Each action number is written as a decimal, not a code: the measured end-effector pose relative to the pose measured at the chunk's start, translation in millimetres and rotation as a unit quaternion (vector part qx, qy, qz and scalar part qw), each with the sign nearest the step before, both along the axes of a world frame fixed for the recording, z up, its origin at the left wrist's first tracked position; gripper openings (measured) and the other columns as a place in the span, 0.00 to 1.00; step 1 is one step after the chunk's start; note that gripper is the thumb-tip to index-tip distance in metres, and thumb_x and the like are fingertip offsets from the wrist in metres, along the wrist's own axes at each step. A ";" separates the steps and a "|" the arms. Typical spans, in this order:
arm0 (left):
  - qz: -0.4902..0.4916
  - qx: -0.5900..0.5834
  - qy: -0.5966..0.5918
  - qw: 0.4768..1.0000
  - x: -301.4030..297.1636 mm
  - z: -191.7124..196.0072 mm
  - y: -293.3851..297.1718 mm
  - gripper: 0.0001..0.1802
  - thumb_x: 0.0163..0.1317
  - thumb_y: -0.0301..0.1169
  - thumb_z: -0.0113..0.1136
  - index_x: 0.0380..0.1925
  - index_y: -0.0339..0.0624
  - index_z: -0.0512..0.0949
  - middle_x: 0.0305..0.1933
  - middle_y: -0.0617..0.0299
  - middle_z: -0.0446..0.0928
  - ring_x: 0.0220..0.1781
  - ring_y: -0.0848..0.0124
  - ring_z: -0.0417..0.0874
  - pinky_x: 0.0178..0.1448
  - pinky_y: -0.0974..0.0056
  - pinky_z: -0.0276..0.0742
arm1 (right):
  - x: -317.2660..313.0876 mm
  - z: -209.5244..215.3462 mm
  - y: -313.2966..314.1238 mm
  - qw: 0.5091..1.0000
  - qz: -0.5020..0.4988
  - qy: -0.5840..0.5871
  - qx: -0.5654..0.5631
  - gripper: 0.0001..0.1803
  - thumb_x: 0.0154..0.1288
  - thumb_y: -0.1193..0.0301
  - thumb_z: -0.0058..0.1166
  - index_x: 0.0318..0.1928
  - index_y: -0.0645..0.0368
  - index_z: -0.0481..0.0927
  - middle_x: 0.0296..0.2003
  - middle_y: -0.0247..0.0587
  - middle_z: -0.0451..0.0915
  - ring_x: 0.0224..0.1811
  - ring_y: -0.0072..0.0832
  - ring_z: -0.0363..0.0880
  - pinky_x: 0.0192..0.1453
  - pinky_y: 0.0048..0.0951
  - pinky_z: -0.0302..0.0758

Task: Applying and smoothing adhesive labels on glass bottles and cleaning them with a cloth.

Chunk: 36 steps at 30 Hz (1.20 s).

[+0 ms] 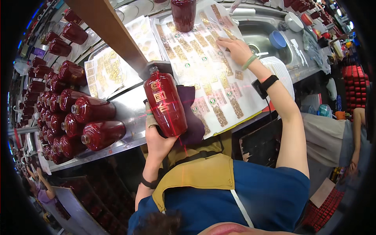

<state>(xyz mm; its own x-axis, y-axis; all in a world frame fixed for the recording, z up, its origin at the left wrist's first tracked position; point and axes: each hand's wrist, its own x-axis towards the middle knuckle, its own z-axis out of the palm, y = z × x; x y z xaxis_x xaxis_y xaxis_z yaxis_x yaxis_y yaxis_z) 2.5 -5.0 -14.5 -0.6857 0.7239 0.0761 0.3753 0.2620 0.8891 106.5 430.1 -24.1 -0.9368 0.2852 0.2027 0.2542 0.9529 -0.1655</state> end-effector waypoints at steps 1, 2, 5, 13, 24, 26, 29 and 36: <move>-0.002 -0.001 0.000 1.000 0.2 0.8 0.1 0.60 0.43 0.34 0.86 0.74 0.25 0.59 0.76 0.33 0.63 0.75 0.44 0.71 0.74 0.53 0.70 | 1.2 -0.3 0.7 1.000 0.003 -0.014 0.018 0.24 0.63 0.82 0.50 0.58 0.54 0.84 0.62 0.34 0.82 0.59 0.43 0.81 0.60 0.44 0.79; 0.000 0.002 0.003 1.000 0.3 1.9 1.6 0.60 0.43 0.34 0.86 0.74 0.25 0.60 0.76 0.33 0.63 0.75 0.43 0.71 0.75 0.53 0.70 | 4.6 -0.5 5.0 1.000 0.002 -0.014 0.018 0.24 0.63 0.82 0.50 0.58 0.54 0.84 0.62 0.34 0.82 0.59 0.43 0.81 0.60 0.44 0.79; -0.003 0.000 0.013 1.000 -0.3 0.1 3.2 0.59 0.43 0.33 0.86 0.73 0.25 0.60 0.76 0.33 0.63 0.76 0.43 0.69 0.75 0.52 0.68 | 23.4 2.5 13.7 0.999 0.035 -0.024 -0.013 0.22 0.61 0.82 0.54 0.55 0.54 0.86 0.61 0.32 0.84 0.54 0.40 0.83 0.57 0.39 0.80; -0.004 0.036 0.059 0.998 -0.7 3.3 6.0 0.60 0.45 0.29 0.85 0.76 0.29 0.57 0.62 0.48 0.79 0.60 0.61 0.84 0.64 0.59 0.79 | 80.7 48.0 5.0 0.987 0.098 -0.105 -0.078 0.23 0.56 0.86 0.57 0.52 0.54 0.87 0.56 0.35 0.86 0.51 0.41 0.80 0.56 0.41 0.79; -0.007 0.010 0.061 0.998 -0.5 3.7 5.1 0.64 0.44 0.33 0.86 0.76 0.23 0.55 0.72 0.37 0.70 0.72 0.50 0.76 0.74 0.55 0.71 | 39.1 15.4 20.5 0.994 0.058 -0.072 -0.065 0.20 0.65 0.77 0.57 0.57 0.54 0.84 0.59 0.37 0.84 0.60 0.44 0.79 0.63 0.43 0.77; 0.008 0.015 0.043 0.999 2.0 3.4 5.3 0.63 0.44 0.33 0.86 0.76 0.23 0.55 0.70 0.37 0.71 0.70 0.51 0.78 0.72 0.55 0.72 | 45.0 20.5 20.8 0.991 0.075 -0.075 -0.077 0.19 0.65 0.76 0.57 0.56 0.53 0.84 0.58 0.36 0.85 0.59 0.43 0.80 0.62 0.43 0.78; 0.012 0.021 0.027 0.999 3.3 1.8 6.0 0.55 0.43 0.30 0.86 0.70 0.30 0.63 0.59 0.48 0.82 0.58 0.60 0.85 0.64 0.58 0.78 | 53.7 28.0 30.9 0.986 -0.056 -0.115 -0.104 0.15 0.65 0.67 0.59 0.51 0.53 0.88 0.46 0.40 0.89 0.49 0.44 0.85 0.54 0.43 0.80; 0.007 0.040 0.054 0.998 1.6 7.9 8.2 0.54 0.42 0.29 0.86 0.70 0.31 0.65 0.59 0.49 0.82 0.58 0.60 0.85 0.64 0.58 0.78 | 42.5 -17.3 98.9 0.923 -0.299 -0.190 -0.153 0.27 0.59 0.49 0.70 0.45 0.61 0.89 0.40 0.46 0.89 0.46 0.31 0.87 0.53 0.35 0.79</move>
<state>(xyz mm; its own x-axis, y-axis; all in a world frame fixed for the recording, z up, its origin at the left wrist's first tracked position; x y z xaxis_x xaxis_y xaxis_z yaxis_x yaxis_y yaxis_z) 4.2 3.3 -6.6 -0.6799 0.7034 0.2073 0.4678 0.1983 0.8613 148.9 529.0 -41.4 -0.5809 0.7629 -0.2837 0.8139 0.5472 -0.1951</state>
